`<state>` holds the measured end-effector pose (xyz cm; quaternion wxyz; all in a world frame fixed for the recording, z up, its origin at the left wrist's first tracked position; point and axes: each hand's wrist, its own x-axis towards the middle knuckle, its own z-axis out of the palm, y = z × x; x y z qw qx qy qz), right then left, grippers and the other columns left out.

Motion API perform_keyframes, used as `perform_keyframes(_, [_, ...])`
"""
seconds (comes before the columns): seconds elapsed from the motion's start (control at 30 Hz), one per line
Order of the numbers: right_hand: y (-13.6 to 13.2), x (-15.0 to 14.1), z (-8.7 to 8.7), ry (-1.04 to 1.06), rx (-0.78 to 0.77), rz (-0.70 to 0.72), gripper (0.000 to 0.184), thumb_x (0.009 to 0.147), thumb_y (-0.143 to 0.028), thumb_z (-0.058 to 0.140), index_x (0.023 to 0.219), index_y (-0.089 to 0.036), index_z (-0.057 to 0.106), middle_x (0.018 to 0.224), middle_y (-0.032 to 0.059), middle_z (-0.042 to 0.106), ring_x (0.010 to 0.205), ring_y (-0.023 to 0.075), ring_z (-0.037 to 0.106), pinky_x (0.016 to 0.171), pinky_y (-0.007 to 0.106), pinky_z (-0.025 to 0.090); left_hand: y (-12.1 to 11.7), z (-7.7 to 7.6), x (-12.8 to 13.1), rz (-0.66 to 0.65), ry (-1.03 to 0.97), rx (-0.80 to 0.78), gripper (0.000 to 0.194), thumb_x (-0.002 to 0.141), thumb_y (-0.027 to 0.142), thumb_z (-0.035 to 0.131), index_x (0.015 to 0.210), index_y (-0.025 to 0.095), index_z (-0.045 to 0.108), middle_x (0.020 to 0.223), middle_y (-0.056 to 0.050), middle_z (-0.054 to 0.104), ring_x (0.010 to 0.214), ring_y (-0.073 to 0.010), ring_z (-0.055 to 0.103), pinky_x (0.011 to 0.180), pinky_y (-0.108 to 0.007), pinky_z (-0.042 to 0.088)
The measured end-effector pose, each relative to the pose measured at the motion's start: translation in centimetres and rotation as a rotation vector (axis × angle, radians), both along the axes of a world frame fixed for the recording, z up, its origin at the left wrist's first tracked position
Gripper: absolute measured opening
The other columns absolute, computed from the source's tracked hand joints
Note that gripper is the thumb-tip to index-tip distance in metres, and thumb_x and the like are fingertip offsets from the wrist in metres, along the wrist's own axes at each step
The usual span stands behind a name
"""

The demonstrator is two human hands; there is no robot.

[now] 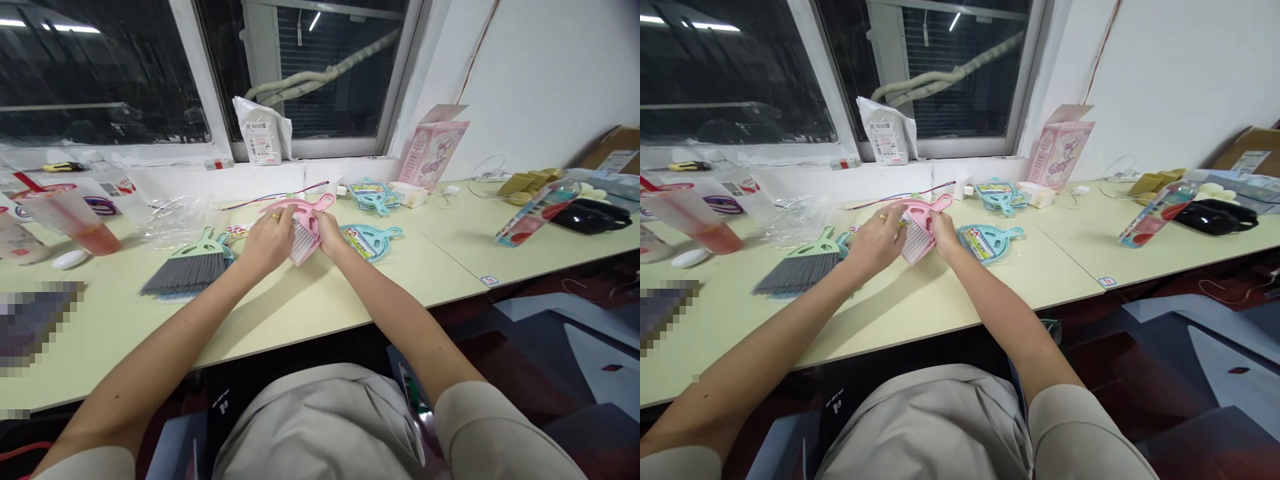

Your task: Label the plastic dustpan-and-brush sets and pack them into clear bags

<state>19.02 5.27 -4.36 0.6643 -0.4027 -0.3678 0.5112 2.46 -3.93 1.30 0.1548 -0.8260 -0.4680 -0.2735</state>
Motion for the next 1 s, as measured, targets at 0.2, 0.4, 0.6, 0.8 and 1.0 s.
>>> perform_keyframes(0.2, [-0.5, -0.3, 0.4, 0.085, -0.093, 0.024, 0.011, 0.084, -0.026, 0.063, 0.076, -0.022, 0.057, 0.061, -0.0042, 0.06, 0.058, 0.0161, 0.056, 0.057, 0.028, 0.045, 0.3, -1.5, -0.1, -0.081, 0.036, -0.1, 0.052, 0.101, 0.039, 0.051, 0.147, 0.017, 0.049, 0.126, -0.018, 0.067, 0.119, -0.036, 0.063, 0.1, -0.048, 0.052])
perform_keyframes(0.4, [-0.2, -0.3, 0.3, 0.099, -0.078, 0.018, 0.014, 0.085, -0.029, 0.065, 0.076, -0.022, 0.057, 0.062, -0.0038, 0.061, 0.057, 0.0162, 0.057, 0.057, 0.028, 0.047, 0.4, -2.3, -1.3, -0.209, 0.091, -0.045, 0.035, 0.101, 0.042, 0.051, 0.119, 0.019, 0.07, 0.136, -0.016, 0.064, 0.134, -0.0332, 0.055, 0.117, -0.05, 0.042])
perform_keyframes(0.6, [-0.2, -0.3, 0.3, 0.081, -0.094, 0.054, 0.009, 0.086, -0.027, 0.063, 0.08, -0.021, 0.06, 0.063, -0.0022, 0.063, 0.057, 0.0177, 0.059, 0.057, 0.03, 0.05, 1.0, -2.7, -1.8, -0.17, 0.097, -0.055, 0.034, 0.1, 0.04, 0.052, 0.123, 0.02, 0.068, 0.141, -0.016, 0.062, 0.138, -0.032, 0.054, 0.118, -0.05, 0.042])
perform_keyframes(0.8, [-1.0, -0.5, 0.9, 0.04, -0.187, 0.098, 0.005, 0.086, -0.02, 0.061, 0.081, -0.02, 0.061, 0.061, -0.0019, 0.063, 0.054, 0.0171, 0.058, 0.056, 0.029, 0.05, 1.1, -2.8, -2.2, -0.164, 0.109, -0.052, 0.031, 0.098, 0.035, 0.053, 0.118, 0.018, 0.067, 0.137, -0.017, 0.064, 0.132, -0.0329, 0.057, 0.113, -0.048, 0.046])
perform_keyframes(1.0, [-1.2, -0.4, 1.2, 0.041, -0.221, 0.116, 0.011, 0.089, -0.015, 0.056, 0.08, -0.019, 0.061, 0.064, 0.0, 0.064, 0.056, 0.017, 0.059, 0.057, 0.029, 0.051, 0.9, -3.0, -2.2, -0.168, 0.092, -0.072, 0.03, 0.097, 0.035, 0.053, 0.117, 0.018, 0.067, 0.134, -0.016, 0.065, 0.127, -0.0319, 0.061, 0.11, -0.046, 0.049])
